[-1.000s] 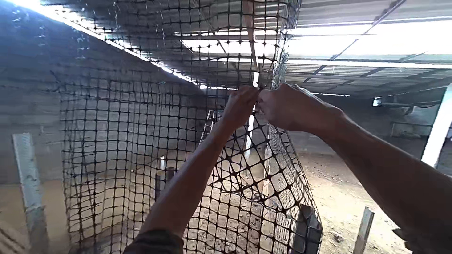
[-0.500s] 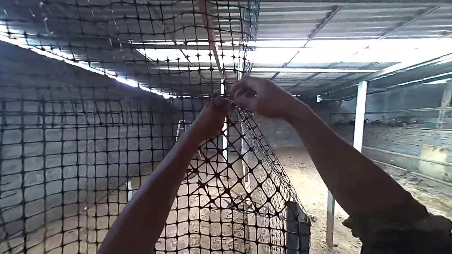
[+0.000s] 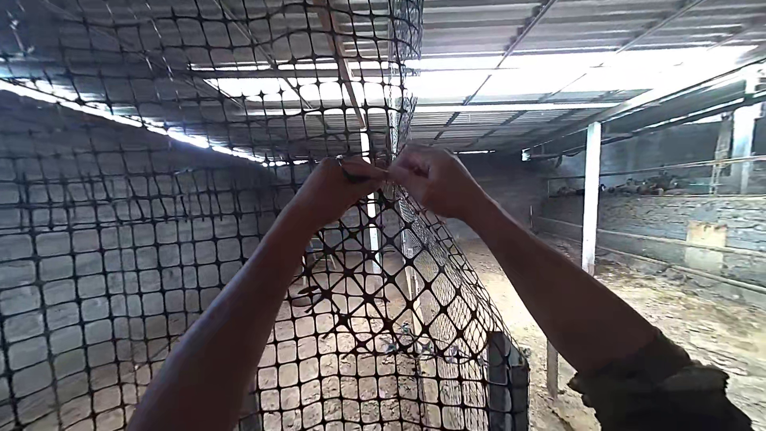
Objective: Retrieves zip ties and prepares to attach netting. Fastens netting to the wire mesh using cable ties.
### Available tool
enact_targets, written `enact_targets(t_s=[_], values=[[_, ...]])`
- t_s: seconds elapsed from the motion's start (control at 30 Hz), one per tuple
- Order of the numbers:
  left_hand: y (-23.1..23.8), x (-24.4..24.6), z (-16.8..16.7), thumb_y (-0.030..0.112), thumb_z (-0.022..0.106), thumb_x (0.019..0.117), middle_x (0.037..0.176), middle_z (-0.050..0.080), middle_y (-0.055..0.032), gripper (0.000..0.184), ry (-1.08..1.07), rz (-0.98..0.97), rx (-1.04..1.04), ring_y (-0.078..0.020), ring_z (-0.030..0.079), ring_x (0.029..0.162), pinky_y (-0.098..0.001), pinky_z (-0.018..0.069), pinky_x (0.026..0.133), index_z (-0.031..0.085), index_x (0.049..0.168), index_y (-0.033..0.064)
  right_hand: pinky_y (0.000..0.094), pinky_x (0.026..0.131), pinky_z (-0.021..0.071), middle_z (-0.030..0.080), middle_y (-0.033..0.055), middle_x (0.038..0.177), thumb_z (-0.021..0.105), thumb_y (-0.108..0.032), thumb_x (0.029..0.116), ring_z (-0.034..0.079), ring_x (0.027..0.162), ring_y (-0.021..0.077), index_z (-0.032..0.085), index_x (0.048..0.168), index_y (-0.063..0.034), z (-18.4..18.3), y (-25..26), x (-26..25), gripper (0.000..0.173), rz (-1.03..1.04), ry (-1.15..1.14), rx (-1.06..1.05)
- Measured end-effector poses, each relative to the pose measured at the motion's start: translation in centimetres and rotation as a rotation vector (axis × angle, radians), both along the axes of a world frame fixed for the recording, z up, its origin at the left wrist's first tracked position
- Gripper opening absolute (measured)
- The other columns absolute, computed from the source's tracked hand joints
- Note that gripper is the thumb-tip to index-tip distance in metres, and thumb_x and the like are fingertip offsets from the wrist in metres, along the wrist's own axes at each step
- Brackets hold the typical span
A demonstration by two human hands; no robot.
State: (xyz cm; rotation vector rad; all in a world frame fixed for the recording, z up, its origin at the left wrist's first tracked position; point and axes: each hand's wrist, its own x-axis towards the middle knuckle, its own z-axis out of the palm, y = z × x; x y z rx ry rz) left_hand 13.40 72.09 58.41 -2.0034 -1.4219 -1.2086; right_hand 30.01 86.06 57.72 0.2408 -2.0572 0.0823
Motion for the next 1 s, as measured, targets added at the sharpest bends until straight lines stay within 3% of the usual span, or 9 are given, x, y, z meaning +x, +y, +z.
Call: enact_targets(t_s=[0.07,0.13,0.23,0.3,0.57,0.7,0.77,0.83,1.0], values=[[-0.1,0.1,-0.3,0.007,0.069,0.0953,0.107,0.070,-0.0001,0.016,0.049,0.053,0.048,0.0002,0.065,0.092,-0.0190,0.0544,0.084,0.075,0.110,0.0080,0.0273,0.070,0.0517,0.066,0.0022,0.087,0.054,-0.020,0.1052,0.060,0.074,0.0061,0.069,0.102,-0.0048,0.1,0.5,-0.8,0.022,0.084,0.049,-0.073],[0.4,-0.4,-0.8,0.007,0.070,0.0943,0.105,0.071,-0.0030,0.017,0.147,0.068,0.125,-0.0016,0.065,0.089,-0.0202,0.0546,0.083,0.075,0.110,0.0063,0.0268,0.076,0.0555,0.068,0.0036,0.091,0.053,-0.017,0.1052,0.065,0.080,0.0062,0.067,0.105,-0.0028,0.0,1.2,-1.7,0.020,0.208,0.084,-0.103],[1.4,-1.2,-1.4,0.003,0.064,0.0922,0.100,0.072,-0.0114,0.013,0.401,0.049,0.288,-0.0122,0.067,0.091,-0.0272,0.0551,0.085,0.074,0.100,-0.0002,0.0284,0.082,0.0587,0.068,0.0086,0.102,0.051,-0.008,0.1036,0.068,0.091,0.0108,0.057,0.111,0.0015,0.2,1.5,-2.1,0.013,0.404,0.092,-0.108],[1.8,-1.1,-1.9,-0.001,0.061,0.0909,0.100,0.071,-0.0160,0.011,0.468,0.068,0.343,-0.0201,0.069,0.096,-0.0329,0.0554,0.089,0.071,0.095,-0.0030,0.0296,0.087,0.0598,0.069,0.0097,0.106,0.051,-0.002,0.1025,0.070,0.095,0.0114,0.058,0.112,0.0030,0.7,1.2,-2.2,0.013,0.457,0.045,-0.093],[4.3,-1.3,-3.0,-0.007,0.058,0.0894,0.088,0.063,-0.0215,0.009,0.653,0.212,0.664,-0.0339,0.063,0.085,-0.0370,0.0536,0.078,0.067,0.088,-0.0061,0.0251,0.081,0.0548,0.070,0.0054,0.097,0.053,-0.007,0.1044,0.065,0.084,0.0052,0.070,0.113,-0.0014,3.7,1.6,-2.3,0.020,0.210,-0.246,-0.024],[5.5,-2.0,-4.0,-0.005,0.058,0.0921,0.092,0.063,-0.0258,0.009,0.581,0.259,0.763,-0.0366,0.065,0.086,-0.0389,0.0565,0.077,0.063,0.087,-0.0091,0.0331,0.092,0.0533,0.071,0.0075,0.114,0.053,-0.010,0.1058,0.067,0.099,0.0112,0.072,0.122,-0.0069,5.4,0.9,-1.9,0.025,0.033,-0.408,0.075],[6.0,-2.3,-4.2,-0.003,0.057,0.0952,0.091,0.060,-0.0262,0.010,0.541,0.246,0.803,-0.0343,0.064,0.084,-0.0362,0.0559,0.076,0.058,0.087,-0.0092,0.0344,0.095,0.0529,0.069,0.0084,0.121,0.053,-0.009,0.1058,0.066,0.105,0.0127,0.072,0.124,-0.0080,6.1,1.0,-1.7,0.026,0.000,-0.498,0.115],[6.2,-2.5,-4.1,-0.001,0.058,0.0975,0.091,0.058,-0.0247,0.009,0.523,0.223,0.843,-0.0291,0.063,0.083,-0.0311,0.0544,0.076,0.056,0.092,-0.0077,0.0319,0.091,0.0537,0.070,0.0078,0.117,0.056,-0.009,0.1049,0.066,0.101,0.0110,0.071,0.122,-0.0067,6.8,1.3,-1.5,0.023,0.018,-0.559,0.122],[5.4,-1.6,-4.0,0.000,0.059,0.0981,0.091,0.059,-0.0220,0.012,0.464,0.226,0.789,-0.0230,0.061,0.081,-0.0256,0.0532,0.075,0.066,0.101,-0.0096,0.0344,0.088,0.0546,0.071,0.0057,0.114,0.061,-0.015,0.1030,0.067,0.097,0.0115,0.070,0.112,-0.0071,7.8,2.3,-1.1,0.015,0.027,-0.523,0.267]])
